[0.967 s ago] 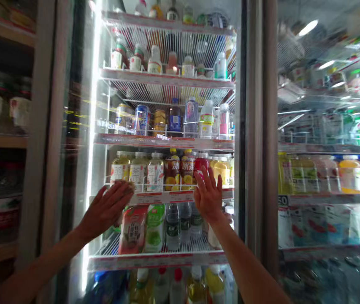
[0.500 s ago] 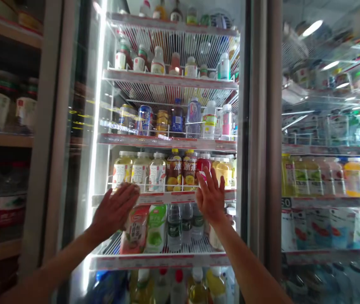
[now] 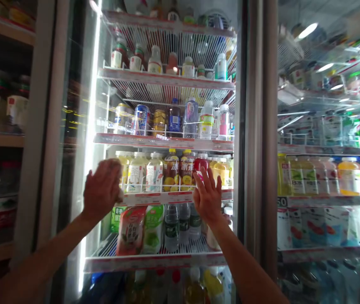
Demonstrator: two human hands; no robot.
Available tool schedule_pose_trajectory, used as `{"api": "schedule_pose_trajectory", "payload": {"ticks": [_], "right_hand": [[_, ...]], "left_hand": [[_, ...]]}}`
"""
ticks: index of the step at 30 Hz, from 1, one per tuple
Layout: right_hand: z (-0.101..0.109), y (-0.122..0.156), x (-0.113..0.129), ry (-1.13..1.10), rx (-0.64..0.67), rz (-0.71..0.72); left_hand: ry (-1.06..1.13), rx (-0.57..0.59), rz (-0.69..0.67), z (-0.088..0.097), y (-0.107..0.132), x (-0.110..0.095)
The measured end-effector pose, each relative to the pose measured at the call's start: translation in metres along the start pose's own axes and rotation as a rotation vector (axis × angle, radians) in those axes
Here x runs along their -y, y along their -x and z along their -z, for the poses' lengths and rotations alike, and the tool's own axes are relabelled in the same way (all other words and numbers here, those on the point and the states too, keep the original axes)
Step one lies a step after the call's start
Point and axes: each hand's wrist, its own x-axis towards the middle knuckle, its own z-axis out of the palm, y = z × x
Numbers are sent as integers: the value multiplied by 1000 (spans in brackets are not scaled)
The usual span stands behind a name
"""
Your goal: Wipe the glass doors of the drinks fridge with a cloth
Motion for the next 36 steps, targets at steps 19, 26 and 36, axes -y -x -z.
{"api": "schedule_pose_trajectory", "payload": {"ticks": [19, 26, 36], "right_hand": [[-1, 0, 1, 7, 11, -14], [1, -1, 2, 5, 16, -22], [0, 0, 1, -4, 4, -13]], "left_hand": [[7, -10, 107, -8, -22, -20], [51, 21, -338, -14, -30, -36], [131, 204, -659, -13, 8, -76]]}}
